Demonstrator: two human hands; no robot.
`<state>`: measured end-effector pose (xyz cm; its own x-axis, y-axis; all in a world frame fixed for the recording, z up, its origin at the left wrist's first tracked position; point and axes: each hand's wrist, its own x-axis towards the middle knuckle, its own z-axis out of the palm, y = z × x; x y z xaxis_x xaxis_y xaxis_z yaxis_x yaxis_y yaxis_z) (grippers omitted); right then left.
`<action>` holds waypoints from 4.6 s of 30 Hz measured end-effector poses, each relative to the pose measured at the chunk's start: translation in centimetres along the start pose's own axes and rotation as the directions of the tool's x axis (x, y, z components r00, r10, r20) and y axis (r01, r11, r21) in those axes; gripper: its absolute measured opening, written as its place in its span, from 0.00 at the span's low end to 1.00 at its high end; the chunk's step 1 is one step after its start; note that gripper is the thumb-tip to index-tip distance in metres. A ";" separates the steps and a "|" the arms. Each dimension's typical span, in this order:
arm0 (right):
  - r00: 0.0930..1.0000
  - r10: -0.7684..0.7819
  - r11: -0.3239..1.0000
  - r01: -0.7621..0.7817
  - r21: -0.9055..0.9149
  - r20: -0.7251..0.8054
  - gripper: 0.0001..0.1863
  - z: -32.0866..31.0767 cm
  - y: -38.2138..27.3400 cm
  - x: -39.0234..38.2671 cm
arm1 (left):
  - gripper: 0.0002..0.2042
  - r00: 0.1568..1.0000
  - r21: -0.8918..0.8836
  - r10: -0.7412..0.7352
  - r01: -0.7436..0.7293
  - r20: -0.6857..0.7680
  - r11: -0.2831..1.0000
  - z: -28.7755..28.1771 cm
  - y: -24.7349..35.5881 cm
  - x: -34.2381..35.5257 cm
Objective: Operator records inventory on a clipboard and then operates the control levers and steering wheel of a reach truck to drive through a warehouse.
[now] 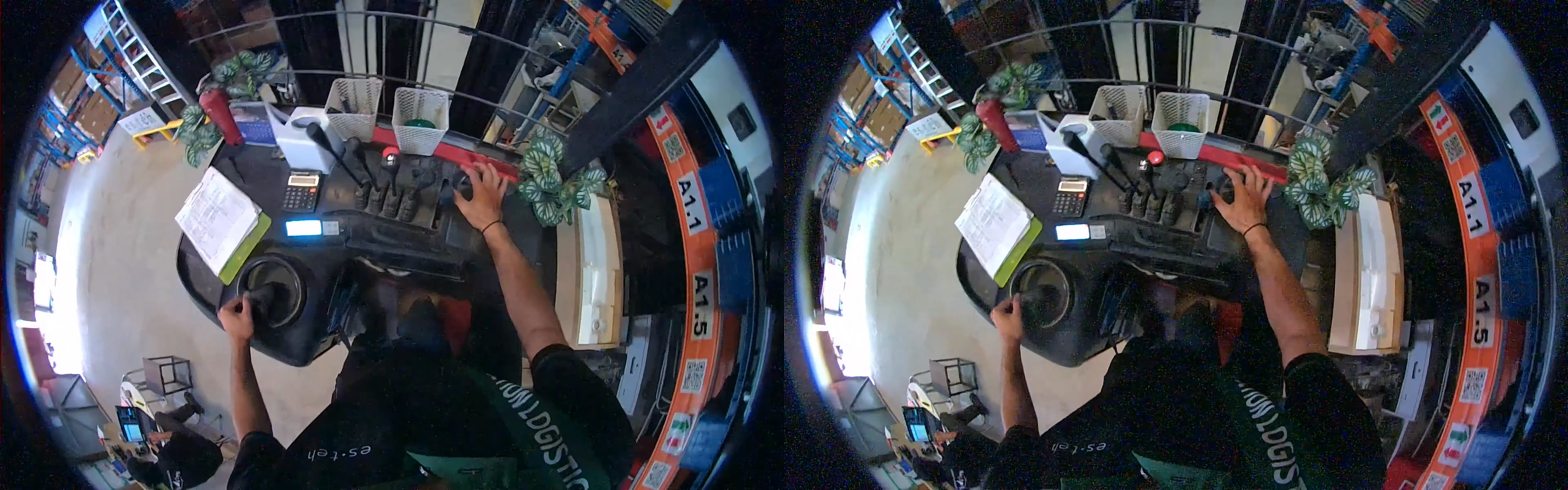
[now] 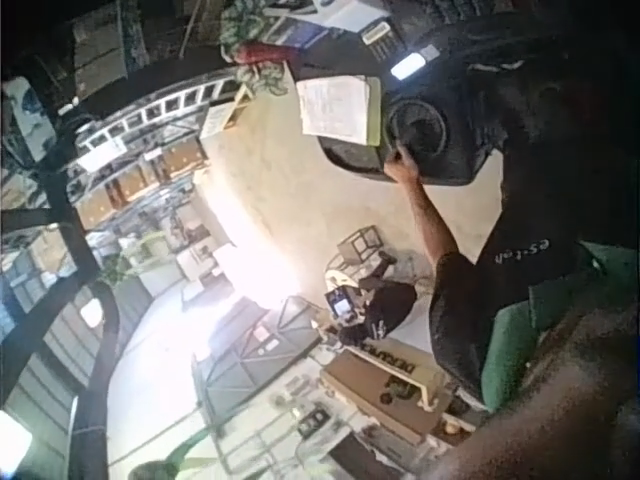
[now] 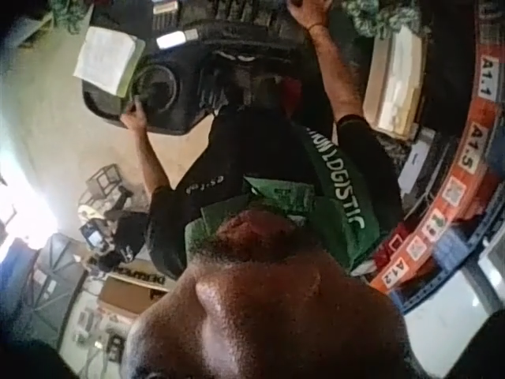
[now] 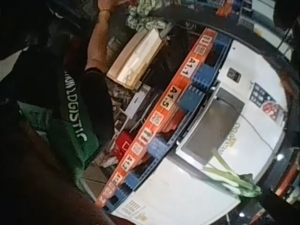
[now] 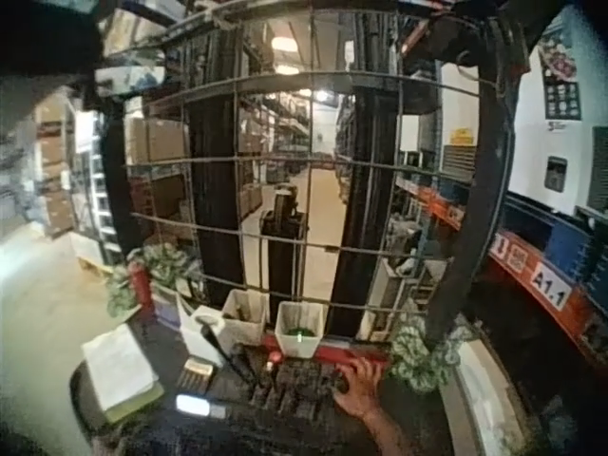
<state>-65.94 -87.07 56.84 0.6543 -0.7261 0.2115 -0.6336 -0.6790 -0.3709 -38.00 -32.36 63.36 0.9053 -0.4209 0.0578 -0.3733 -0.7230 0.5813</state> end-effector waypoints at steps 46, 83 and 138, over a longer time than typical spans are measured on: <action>0.915 -0.366 0.930 0.353 0.102 0.170 0.23 -2.7 3.0 -8.1 | 0.15 0.984 0.125 -0.046 0.024 0.174 0.992 -2.1 0.0 -14.9; 0.946 -0.251 0.968 0.247 0.044 0.206 0.24 -5.9 6.1 -7.4 | 0.21 0.953 0.077 0.283 -0.292 0.109 0.953 4.3 5.4 -14.9; 0.910 -0.307 0.944 0.329 -0.036 0.280 0.20 -11.7 3.0 -13.5 | 0.18 0.835 -0.127 -0.361 0.340 -0.414 0.932 -4.2 5.9 -21.8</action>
<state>-81.50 -80.56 63.46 0.9051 -0.4220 0.0528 -0.3975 -0.8836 -0.2475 -59.09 -25.13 68.92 0.9752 0.1366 0.1743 -0.0139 -0.7475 0.6641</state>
